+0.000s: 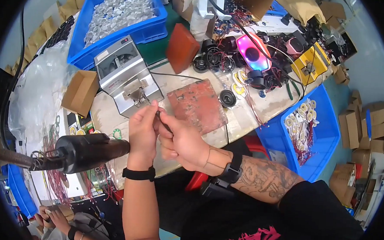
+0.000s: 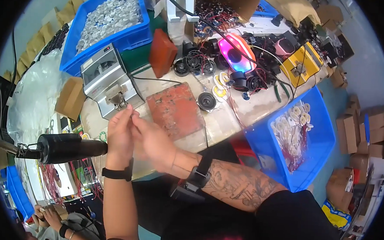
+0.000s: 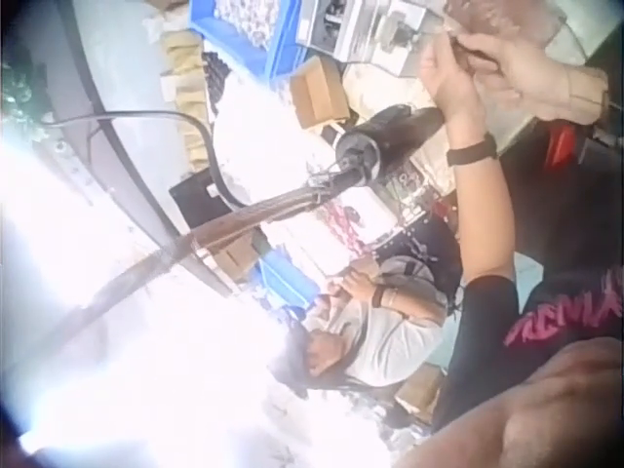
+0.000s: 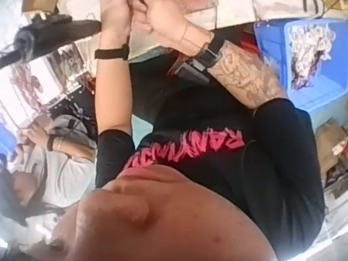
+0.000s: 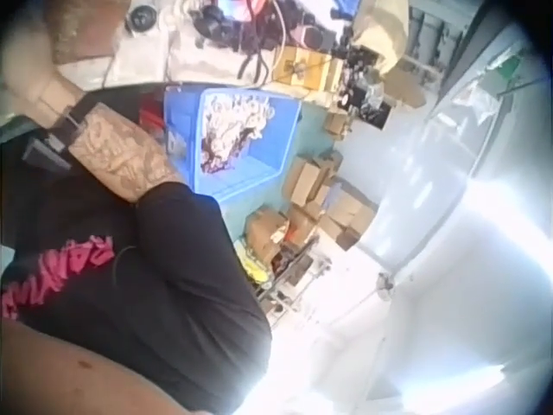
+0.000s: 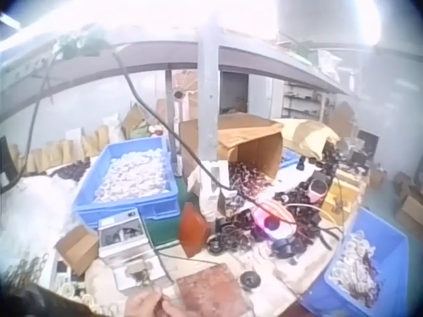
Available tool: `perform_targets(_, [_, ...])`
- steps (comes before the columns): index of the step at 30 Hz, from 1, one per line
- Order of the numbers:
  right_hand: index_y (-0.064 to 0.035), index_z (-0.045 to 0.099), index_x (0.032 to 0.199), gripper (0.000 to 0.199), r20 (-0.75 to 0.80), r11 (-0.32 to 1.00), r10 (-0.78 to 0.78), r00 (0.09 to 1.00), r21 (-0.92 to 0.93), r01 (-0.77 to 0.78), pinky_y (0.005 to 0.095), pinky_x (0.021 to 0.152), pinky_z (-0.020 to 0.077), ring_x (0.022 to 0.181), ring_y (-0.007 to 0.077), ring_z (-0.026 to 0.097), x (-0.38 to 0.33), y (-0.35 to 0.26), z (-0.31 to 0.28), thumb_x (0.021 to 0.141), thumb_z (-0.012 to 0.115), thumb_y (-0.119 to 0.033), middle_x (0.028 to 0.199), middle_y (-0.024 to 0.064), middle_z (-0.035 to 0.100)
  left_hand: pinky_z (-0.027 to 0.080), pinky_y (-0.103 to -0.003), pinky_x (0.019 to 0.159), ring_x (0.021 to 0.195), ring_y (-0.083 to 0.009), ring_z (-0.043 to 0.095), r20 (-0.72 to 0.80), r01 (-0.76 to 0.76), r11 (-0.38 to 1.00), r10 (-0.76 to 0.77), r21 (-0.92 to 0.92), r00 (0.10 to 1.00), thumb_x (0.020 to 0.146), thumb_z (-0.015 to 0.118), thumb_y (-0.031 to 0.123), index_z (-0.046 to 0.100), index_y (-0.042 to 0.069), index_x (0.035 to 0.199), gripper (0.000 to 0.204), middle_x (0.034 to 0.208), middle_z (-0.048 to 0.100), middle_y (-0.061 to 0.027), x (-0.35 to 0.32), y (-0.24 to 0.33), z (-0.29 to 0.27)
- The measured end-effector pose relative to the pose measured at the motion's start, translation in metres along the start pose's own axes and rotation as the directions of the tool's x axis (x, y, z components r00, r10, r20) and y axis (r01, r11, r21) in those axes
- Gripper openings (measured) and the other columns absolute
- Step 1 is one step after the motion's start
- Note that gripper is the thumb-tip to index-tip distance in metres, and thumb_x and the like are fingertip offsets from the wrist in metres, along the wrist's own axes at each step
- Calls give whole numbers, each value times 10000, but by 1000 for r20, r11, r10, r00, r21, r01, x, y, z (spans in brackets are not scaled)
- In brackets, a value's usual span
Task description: Assembling electronic components using an electric screwdriver and wiring connections at a workshop bench.
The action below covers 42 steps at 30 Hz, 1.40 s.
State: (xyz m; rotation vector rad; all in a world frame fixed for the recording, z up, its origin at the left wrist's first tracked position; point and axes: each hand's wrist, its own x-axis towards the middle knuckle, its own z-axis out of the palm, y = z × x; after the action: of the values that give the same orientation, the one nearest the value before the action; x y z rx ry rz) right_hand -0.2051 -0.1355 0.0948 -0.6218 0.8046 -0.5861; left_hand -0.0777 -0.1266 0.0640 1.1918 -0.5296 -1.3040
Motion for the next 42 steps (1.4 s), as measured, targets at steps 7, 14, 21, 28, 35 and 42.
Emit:
perform_targets(7, [-116, 447, 734, 508, 66, 995, 65, 996, -84, -59, 289, 481, 316, 470, 117, 332, -3, -2, -2, 1097, 441, -471, 575, -16, 369, 311, -224, 519, 549, -55, 438, -102, -32, 997, 39, 72, 994, 1028, 659, 348, 665, 29, 898, 345, 692, 574, 12, 0, -8, -14])
perform_targets(14, [-96, 513, 778, 527, 65, 980, 108, 992, -177, -95, 285, 475, 345, 462, 107, 412, -10, -10, -15, 1096, 426, -507, 553, 6, 414, 286, -227, 526, 570, -54, 418, -234, -15, 1000, 13, -7, 972, 1035, 637, 331, 657, 28, 913, 326, 710, 561, 8, -13, -10, -30])
perform_targets(21, [-64, 559, 833, 508, 414, 922, 320, 852, -342, -180, 279, 487, 401, 481, 116, 487, -63, 13, -24, 1113, 420, -464, 574, 2, 488, 338, -224, 528, 590, -78, 465, -249, 76, 997, -74, 0, 966, 1039, 632, 274, 630, 65, 924, 238, 757, 584, -9, -55, -19, -43])
perform_targets(28, [-56, 645, 1121, 270, 305, 49, -308, 901, -941, 335, 441, 576, 519, 632, 341, 688, -95, -11, -133, 1032, 604, -308, 712, 131, 685, 390, -237, 562, 619, -84, 489, 86, 279, 958, -283, 62, 955, 1026, 635, 232, 622, 30, 955, 215, 866, 665, -66, -128, -24, -31])
perform_targets(35, [-59, 526, 1163, 292, -29, 253, -582, 813, -956, 148, 516, 636, 517, 721, 438, 681, -108, -43, -178, 1015, 614, -294, 751, 208, 681, 445, -215, 672, 719, -58, 537, -107, 289, 864, -269, 413, 957, 1034, 666, 173, 660, 39, 977, 145, 806, 619, 35, -202, -75, -59])
perform_targets(42, [-78, 607, 1120, 290, 109, -103, -590, 800, -993, 60, 547, 673, 526, 782, 425, 700, -54, -88, -208, 991, 610, -338, 796, 195, 707, 470, -225, 723, 804, -37, 541, -226, 173, 731, -26, 660, 974, 1015, 673, 95, 671, 15, 939, 111, 876, 649, 36, -255, -159, -126])
